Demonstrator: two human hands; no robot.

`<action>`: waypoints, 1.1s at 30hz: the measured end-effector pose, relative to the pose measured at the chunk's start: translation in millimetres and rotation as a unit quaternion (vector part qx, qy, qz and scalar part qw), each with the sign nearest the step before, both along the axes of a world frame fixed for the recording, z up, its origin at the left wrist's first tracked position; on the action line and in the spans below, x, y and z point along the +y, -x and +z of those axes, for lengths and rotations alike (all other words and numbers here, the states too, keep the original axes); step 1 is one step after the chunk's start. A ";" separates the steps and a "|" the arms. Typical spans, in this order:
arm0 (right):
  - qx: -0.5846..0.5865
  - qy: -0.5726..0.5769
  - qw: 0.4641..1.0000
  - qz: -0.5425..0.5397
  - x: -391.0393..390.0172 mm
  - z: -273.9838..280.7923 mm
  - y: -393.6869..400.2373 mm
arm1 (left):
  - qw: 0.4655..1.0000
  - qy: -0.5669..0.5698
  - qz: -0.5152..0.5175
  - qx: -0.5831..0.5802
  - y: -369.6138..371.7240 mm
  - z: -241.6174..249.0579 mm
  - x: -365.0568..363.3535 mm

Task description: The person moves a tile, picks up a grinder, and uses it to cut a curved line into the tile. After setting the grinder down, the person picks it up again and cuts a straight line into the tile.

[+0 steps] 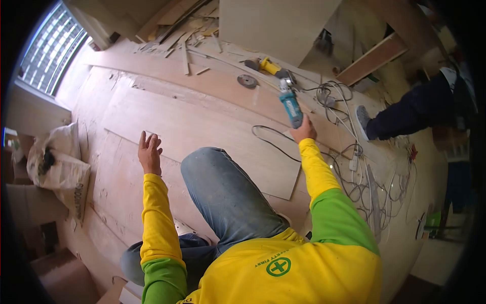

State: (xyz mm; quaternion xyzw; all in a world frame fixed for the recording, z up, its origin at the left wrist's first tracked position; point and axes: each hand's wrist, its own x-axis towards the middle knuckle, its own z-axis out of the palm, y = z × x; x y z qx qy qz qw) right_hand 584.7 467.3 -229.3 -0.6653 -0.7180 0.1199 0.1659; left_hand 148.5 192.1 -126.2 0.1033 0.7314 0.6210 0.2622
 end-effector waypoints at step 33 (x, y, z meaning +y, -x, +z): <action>-0.207 0.002 0.978 -0.003 38.1 -108.4 -22.7 | 0.878 0.457 -0.142 0.015 -28.8 -83.5 -144.3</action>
